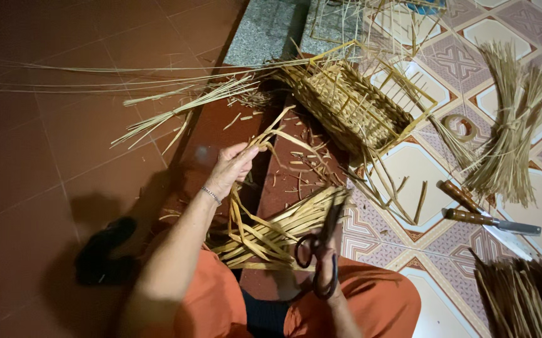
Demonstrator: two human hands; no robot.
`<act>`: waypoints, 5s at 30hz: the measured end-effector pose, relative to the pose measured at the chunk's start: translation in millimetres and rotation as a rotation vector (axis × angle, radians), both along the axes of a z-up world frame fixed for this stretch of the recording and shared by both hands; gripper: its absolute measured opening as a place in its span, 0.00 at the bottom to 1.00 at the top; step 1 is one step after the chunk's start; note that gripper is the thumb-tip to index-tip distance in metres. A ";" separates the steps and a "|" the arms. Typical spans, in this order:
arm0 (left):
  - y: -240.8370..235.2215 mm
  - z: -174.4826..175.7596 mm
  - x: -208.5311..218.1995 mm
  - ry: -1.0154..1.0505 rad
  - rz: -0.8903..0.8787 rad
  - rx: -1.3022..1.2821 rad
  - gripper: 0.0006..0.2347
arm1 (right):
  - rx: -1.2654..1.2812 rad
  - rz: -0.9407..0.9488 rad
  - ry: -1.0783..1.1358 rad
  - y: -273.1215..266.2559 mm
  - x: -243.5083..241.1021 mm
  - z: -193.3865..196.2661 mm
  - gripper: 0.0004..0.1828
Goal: The person sits on the floor and uses scissors to trim the ends of dried plant strips. They repeatedly pick up strips, align them, cut the ends, and place the trimmed pieces into a pile.
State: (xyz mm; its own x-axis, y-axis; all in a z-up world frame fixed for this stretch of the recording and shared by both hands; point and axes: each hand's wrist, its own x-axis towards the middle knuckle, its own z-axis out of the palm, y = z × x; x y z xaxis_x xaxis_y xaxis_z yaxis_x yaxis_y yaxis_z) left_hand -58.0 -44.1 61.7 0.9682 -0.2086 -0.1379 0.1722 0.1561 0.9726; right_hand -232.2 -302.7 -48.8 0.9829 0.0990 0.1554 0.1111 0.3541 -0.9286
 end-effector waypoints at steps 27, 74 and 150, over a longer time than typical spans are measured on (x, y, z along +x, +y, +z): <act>3.6 4.4 -0.1 -0.012 -0.021 -0.047 0.14 | -0.077 -0.232 0.134 3.8 44.1 4.5 0.36; 15.6 -30.0 -3.0 0.074 -0.542 -0.241 0.16 | -0.099 -0.133 0.036 -20.2 54.6 -20.3 0.47; -9.1 9.0 -8.7 -0.051 0.094 -0.082 0.07 | -1.622 -0.545 0.013 -77.4 61.2 -120.7 0.35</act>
